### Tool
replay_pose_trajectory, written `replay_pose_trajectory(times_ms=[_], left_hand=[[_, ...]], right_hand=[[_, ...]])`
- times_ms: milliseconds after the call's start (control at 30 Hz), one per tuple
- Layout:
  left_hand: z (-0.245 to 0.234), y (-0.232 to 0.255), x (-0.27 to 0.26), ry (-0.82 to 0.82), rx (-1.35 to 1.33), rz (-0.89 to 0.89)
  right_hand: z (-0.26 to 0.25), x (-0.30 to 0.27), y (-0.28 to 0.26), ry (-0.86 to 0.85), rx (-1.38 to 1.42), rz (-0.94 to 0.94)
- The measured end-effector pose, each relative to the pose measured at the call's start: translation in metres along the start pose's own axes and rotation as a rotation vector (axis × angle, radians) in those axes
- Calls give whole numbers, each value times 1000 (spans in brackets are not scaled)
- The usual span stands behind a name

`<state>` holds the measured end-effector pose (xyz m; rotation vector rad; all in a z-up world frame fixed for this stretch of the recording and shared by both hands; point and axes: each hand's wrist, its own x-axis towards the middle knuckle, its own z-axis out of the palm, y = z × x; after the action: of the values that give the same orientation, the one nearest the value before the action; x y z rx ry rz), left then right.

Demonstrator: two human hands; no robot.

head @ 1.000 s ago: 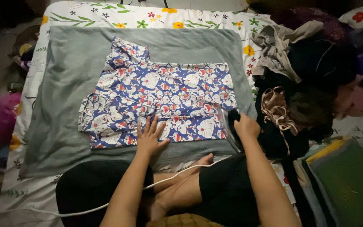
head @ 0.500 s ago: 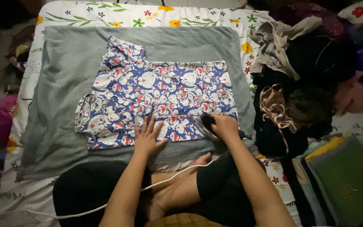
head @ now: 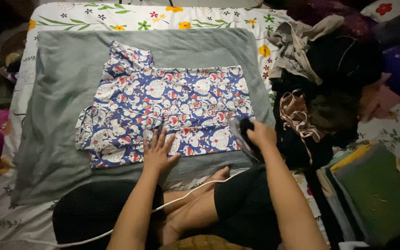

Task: The person irons a patterned shirt laid out on a grey towel on a bed. They use an electric iron to smooth the fabric, then fold the shirt into a compact stack and iron the folded bundle.

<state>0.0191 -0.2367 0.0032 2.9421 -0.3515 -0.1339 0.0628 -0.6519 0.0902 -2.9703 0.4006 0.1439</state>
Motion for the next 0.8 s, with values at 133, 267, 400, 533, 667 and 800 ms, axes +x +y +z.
replay_pose_trajectory(times_ms=[133, 267, 400, 533, 667, 800], left_hand=[[-3, 0, -1, 4, -14, 13], [-3, 0, 0, 7, -22, 9], [-5, 1, -1, 7, -24, 14], [-6, 1, -1, 35, -8, 18], [-7, 2, -2, -10, 9, 3], [-7, 2, 2, -54, 32, 0]], right_hand=[[-2, -18, -17, -34, -67, -160], [-5, -13, -29, -56, -107, 12], [5, 1, -12, 47, -54, 244], [16, 12, 13, 173, 38, 248], [10, 12, 15, 50, 70, 183], [-4, 2, 13, -47, 60, -4]])
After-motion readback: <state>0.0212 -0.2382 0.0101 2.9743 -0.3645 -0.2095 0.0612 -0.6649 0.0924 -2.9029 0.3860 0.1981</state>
